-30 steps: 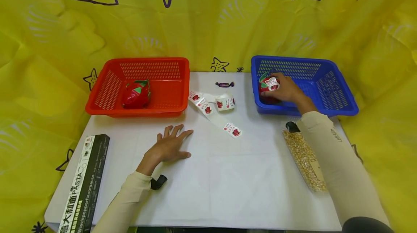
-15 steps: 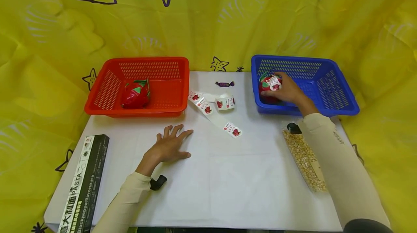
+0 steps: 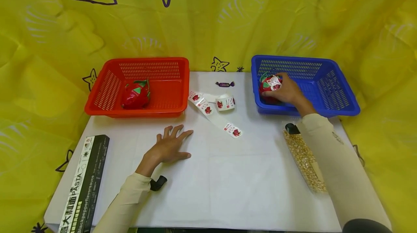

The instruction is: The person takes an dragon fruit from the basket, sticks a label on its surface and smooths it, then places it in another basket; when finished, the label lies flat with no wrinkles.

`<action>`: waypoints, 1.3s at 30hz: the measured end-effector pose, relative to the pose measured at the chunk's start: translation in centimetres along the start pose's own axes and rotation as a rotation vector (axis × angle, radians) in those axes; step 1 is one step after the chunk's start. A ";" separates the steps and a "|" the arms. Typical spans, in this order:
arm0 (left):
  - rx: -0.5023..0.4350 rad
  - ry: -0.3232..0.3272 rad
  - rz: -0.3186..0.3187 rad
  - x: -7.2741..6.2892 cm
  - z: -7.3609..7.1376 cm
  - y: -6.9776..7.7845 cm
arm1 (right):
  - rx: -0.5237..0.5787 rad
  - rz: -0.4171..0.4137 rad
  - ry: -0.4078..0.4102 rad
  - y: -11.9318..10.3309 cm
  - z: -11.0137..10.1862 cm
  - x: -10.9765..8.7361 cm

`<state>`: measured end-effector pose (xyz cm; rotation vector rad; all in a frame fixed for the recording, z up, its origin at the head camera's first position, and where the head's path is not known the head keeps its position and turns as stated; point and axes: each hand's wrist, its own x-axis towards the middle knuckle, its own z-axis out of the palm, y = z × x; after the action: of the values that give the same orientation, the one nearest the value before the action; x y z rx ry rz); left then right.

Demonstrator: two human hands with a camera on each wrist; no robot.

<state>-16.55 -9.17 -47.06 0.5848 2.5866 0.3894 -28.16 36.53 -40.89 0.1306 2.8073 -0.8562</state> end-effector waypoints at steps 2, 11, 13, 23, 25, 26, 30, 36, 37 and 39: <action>0.001 0.001 0.002 0.0 0.1 0.0 | -0.042 -0.006 0.005 -0.2 -0.1 0.0; -0.008 0.009 0.006 0.1 0.3 -0.1 | -0.179 0.006 -0.011 -1.0 -0.4 -0.3; -0.007 0.008 0.004 0.1 0.1 0.0 | -0.173 0.008 -0.018 -1.1 -0.4 -0.4; -0.009 0.003 0.006 0.1 0.2 0.1 | -0.109 -0.029 -0.013 -0.2 0.1 -0.4; -0.006 0.004 0.009 0.1 0.2 0.1 | -0.094 -0.048 -0.004 -0.1 0.1 -0.5; -0.004 0.004 0.010 0.1 0.2 0.1 | -0.086 -0.058 -0.002 -0.1 0.1 -0.5; 0.000 0.002 0.012 0.0 0.1 0.2 | -0.076 -0.083 -0.002 0.1 0.1 -0.7; 0.003 -0.001 0.012 -0.1 0.0 0.3 | -0.081 -0.086 0.005 0.3 0.1 -0.9; 0.005 -0.003 0.012 -0.1 0.0 0.4 | -0.076 -0.087 0.007 0.2 0.1 -0.9; 0.005 -0.003 0.011 -0.2 -0.1 0.4 | -0.075 -0.088 0.012 0.3 0.2 -1.0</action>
<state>-16.27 -8.96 -46.77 0.6005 2.5828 0.3856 -27.09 36.61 -41.01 0.0011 2.8701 -0.7692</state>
